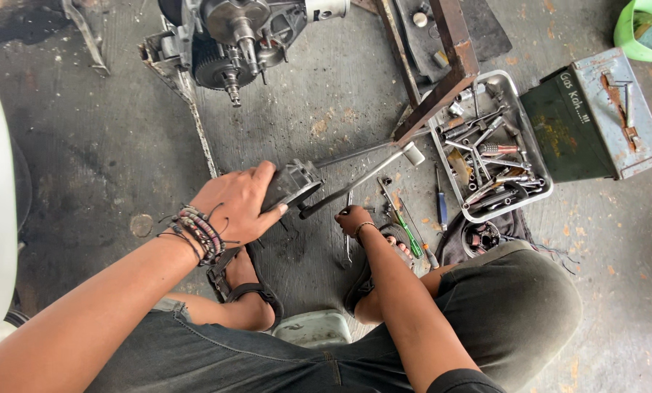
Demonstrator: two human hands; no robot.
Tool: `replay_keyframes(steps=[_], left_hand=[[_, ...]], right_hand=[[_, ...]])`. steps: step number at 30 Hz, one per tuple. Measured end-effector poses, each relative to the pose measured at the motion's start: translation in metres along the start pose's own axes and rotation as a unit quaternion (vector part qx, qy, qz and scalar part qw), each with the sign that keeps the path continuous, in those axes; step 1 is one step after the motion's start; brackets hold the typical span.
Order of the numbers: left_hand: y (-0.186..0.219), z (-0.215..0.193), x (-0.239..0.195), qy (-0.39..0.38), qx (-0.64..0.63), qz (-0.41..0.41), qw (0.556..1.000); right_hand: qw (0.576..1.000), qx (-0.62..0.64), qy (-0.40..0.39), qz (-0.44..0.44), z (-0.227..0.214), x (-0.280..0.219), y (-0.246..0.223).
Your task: The person sits on the floor and uses a wrench to loosen and remove bolts from a motorcycle engine casing. They separate the casing from the main engine block and place the removed bolts on the floor.
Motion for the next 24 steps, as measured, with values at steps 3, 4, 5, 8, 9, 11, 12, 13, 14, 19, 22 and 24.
replay_keyframes(steps=[3, 4, 5, 8, 9, 11, 12, 13, 14, 19, 22, 24], left_hand=[[0.001, 0.004, 0.003, -0.003, 0.003, 0.009, 1.000], [0.001, 0.005, 0.004, -0.002, 0.003, 0.009, 1.000], [0.001, 0.006, 0.005, -0.003, 0.004, 0.014, 1.000], [0.005, 0.007, 0.004, -0.009, 0.004, 0.022, 1.000], [0.007, 0.007, 0.004, -0.014, 0.002, 0.026, 1.000], [0.007, 0.007, 0.004, -0.015, 0.002, 0.029, 0.999], [0.007, 0.006, 0.004, -0.016, 0.001, 0.030, 0.999], [0.006, 0.007, 0.006, -0.014, 0.002, 0.030, 0.999], [0.005, 0.008, 0.008, -0.012, 0.012, 0.033, 0.999], [0.006, 0.010, 0.002, -0.009, 0.014, 0.032, 0.999], [0.003, 0.017, -0.002, -0.020, 0.018, 0.027, 0.999], [0.006, 0.021, -0.005, -0.030, 0.009, 0.039, 0.999]], right_hand=[[0.998, -0.067, 0.013, -0.012, 0.003, 0.021, 0.008], [0.998, -0.068, 0.014, -0.013, -0.004, 0.012, -0.004], [0.996, -0.090, -0.002, -0.026, -0.009, 0.002, -0.016], [0.974, -0.203, -0.087, -0.048, -0.026, -0.057, -0.070], [0.943, -0.291, -0.153, -0.056, -0.029, -0.083, -0.088], [0.949, -0.231, -0.214, -0.029, -0.038, -0.112, -0.113], [0.947, -0.169, -0.274, -0.004, -0.038, -0.130, -0.125], [0.947, -0.169, -0.272, -0.005, -0.049, -0.132, -0.131], [0.959, -0.197, -0.189, -0.084, -0.070, -0.129, -0.153], [0.886, -0.406, 0.091, -0.207, -0.089, -0.111, -0.176], [0.861, -0.473, 0.027, -0.187, -0.057, -0.121, -0.167], [0.869, -0.475, -0.004, -0.139, -0.042, -0.104, -0.145]])
Point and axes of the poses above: each hand's wrist, its own x-axis towards the middle knuckle, its own z-axis out of the palm, y = z × x, the point moved 9 cm from there along x, towards the middle knuckle
